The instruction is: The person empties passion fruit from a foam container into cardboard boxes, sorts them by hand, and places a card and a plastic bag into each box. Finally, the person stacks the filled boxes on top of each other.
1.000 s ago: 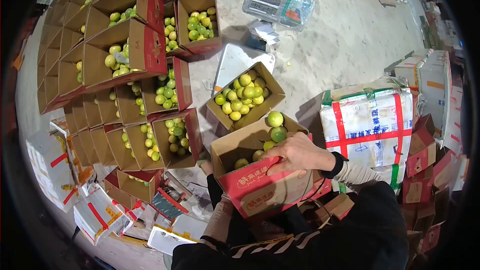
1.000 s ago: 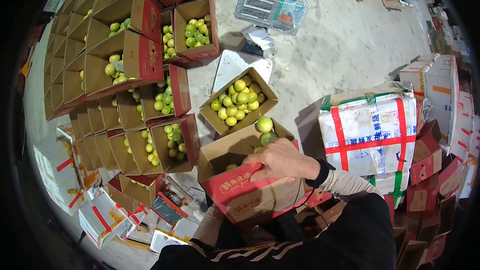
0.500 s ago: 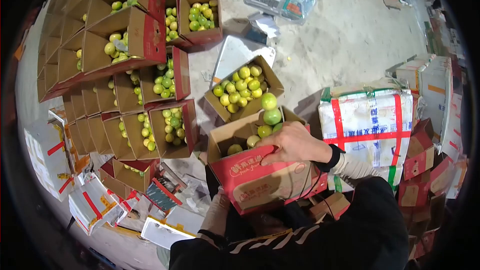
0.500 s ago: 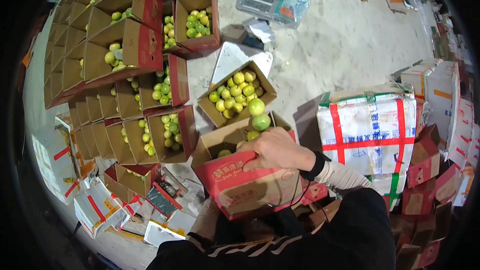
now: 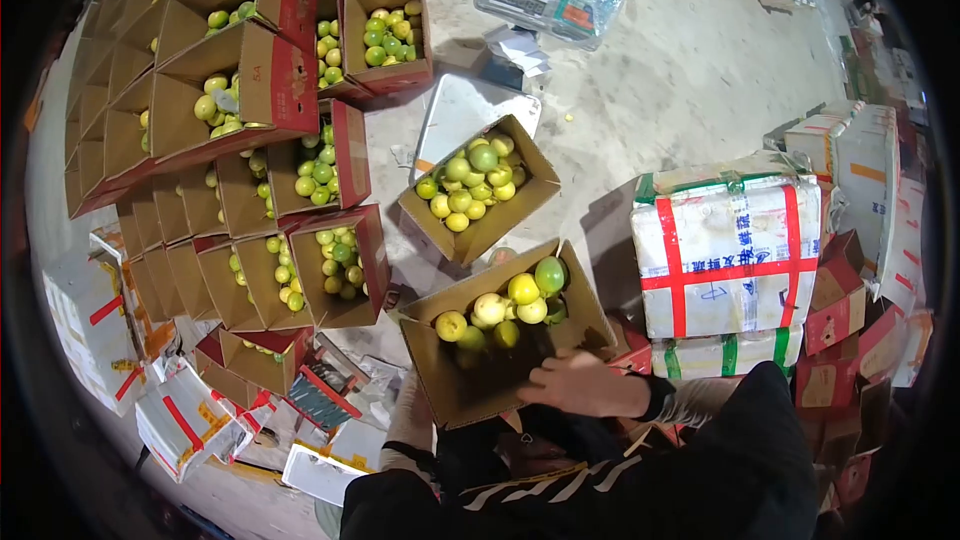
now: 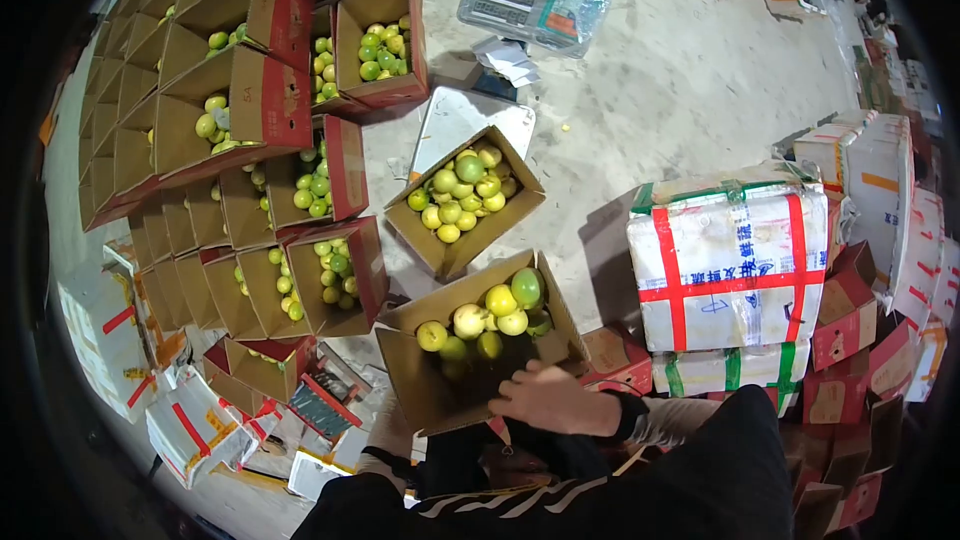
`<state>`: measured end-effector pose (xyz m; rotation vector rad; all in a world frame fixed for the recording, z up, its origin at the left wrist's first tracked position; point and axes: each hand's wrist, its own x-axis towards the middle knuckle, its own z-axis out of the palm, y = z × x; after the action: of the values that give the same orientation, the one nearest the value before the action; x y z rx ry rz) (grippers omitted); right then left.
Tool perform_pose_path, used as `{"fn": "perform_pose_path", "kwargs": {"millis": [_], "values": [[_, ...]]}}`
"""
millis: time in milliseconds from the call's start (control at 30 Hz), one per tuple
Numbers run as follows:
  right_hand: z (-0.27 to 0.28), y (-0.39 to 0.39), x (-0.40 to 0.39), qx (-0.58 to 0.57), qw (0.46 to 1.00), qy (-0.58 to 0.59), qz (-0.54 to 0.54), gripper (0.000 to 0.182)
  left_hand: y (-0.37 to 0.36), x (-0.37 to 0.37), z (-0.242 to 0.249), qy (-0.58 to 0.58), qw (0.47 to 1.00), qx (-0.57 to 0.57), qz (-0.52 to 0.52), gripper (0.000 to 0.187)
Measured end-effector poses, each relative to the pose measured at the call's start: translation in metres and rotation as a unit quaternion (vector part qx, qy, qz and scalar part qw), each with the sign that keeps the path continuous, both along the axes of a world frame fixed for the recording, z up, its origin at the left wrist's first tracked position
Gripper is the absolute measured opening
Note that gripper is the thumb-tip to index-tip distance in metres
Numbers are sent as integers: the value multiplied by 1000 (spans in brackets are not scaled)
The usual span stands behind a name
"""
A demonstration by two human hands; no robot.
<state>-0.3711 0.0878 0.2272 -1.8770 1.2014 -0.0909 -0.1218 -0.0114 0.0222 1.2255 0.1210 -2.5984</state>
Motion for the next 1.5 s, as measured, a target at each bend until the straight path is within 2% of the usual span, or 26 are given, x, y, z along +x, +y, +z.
{"fn": "perform_pose_path", "kwargs": {"millis": [67, 167, 267, 367, 467, 567, 600, 667, 733, 867, 933, 1000, 1033, 1067, 1100, 1133, 1200, 1233, 1267, 1300, 1333, 1367, 1400, 1433, 1467, 1500], "values": [[-16, 19, 24, -74, 997, 13, -12, 33, -17, 8, -2, 19, 1000, -12, -16, 53], [-26, 31, 31, -29, 999, 15, -30, 36, -37, 19, 10, 36, 995, -56, -68, 53], [-41, 48, 45, -39, 997, 16, -66, 35, -45, 20, 35, -33, 986, -114, -114, 54], [-57, 69, 72, -52, 995, 51, -68, 36, -34, 29, 45, -120, 841, -404, -339, 52], [-91, 93, 100, -52, 991, 97, -74, 35, -6, 56, 4, -242, 726, -538, -353, 51], [-115, 105, 107, -25, 989, 108, -101, 32, 0, 54, 14, -239, 725, -553, -333, 54], [-124, 107, 105, 7, 988, 114, -104, 31, 4, 51, 21, -282, 711, -517, -385, 54], [-154, 121, 97, 10, 979, 184, -89, 24, 15, 36, 24, -299, 683, -546, -382, 56], [-178, 123, 94, 53, 961, 223, -152, 22, 37, 31, -20, -277, 690, -568, -354, 58], [-239, 135, 81, 85, 931, 328, -135, 24, 60, 9, -87, -246, 750, -529, -311, 58], [-264, 135, 69, 77, 933, 310, -163, 23, 75, 5, -127, -247, 727, -541, -344, 61], [-284, 122, 59, 326, 868, 316, -203, 20, 83, 4, -147, -246, 706, -550, -372, 65], [-266, 90, 50, 165, 903, 239, -315, 19, 79, 7, -153, -251, 718, -547, -349, 67], [-233, 45, 39, -2, 899, 147, -413, 18, 76, 10, -155, -257, 729, -544, -327, 70], [-223, 6, 24, -66, 875, 80, -473, 18, 68, 10, -138, -267, 735, -496, -377, 71], [-204, -42, 12, -94, 858, 88, -496, 18, 64, 12, -126, -271, 733, -497, -377, 71], [-221, -118, -14, -153, 868, 124, -457, 19, 64, 19, -110, -324, 693, -411, -495, 72], [-246, -144, -20, -172, 866, 158, -443, 17, 80, 38, -126, -327, 677, -476, -456, 65], [-275, -163, -29, -61, 877, 225, -420, 17, 100, 56, -147, -325, 660, -588, -337, 54], [-320, -177, -39, 33, 872, 305, -381, 17, 109, 72, -147, -301, 681, -589, -313, 46], [-343, -179, -38, 10, 845, 379, -378, 19, 103, 79, -126, -304, 697, -503, -410, 41], [-345, -187, -43, 127, 842, 398, -342, 27, 101, 85, -104, -311, 738, -430, -417, 38], [-337, -192, -34, 152, 812, 434, -359, 23, 101, 101, -92, -285, 757, -433, -397, 35], [-349, -190, -36, 143, 814, 443, -348, 22, 103, 116, -77, -279, 805, -374, -366, 32], [-361, -187, -44, 133, 812, 457, -336, 20, 124, 146, -95, -279, 830, -362, -319, 31], [-355, -186, -50, 110, 824, 447, -330, 19, 127, 155, -77, -300, 837, -360, -281, 31]]}}
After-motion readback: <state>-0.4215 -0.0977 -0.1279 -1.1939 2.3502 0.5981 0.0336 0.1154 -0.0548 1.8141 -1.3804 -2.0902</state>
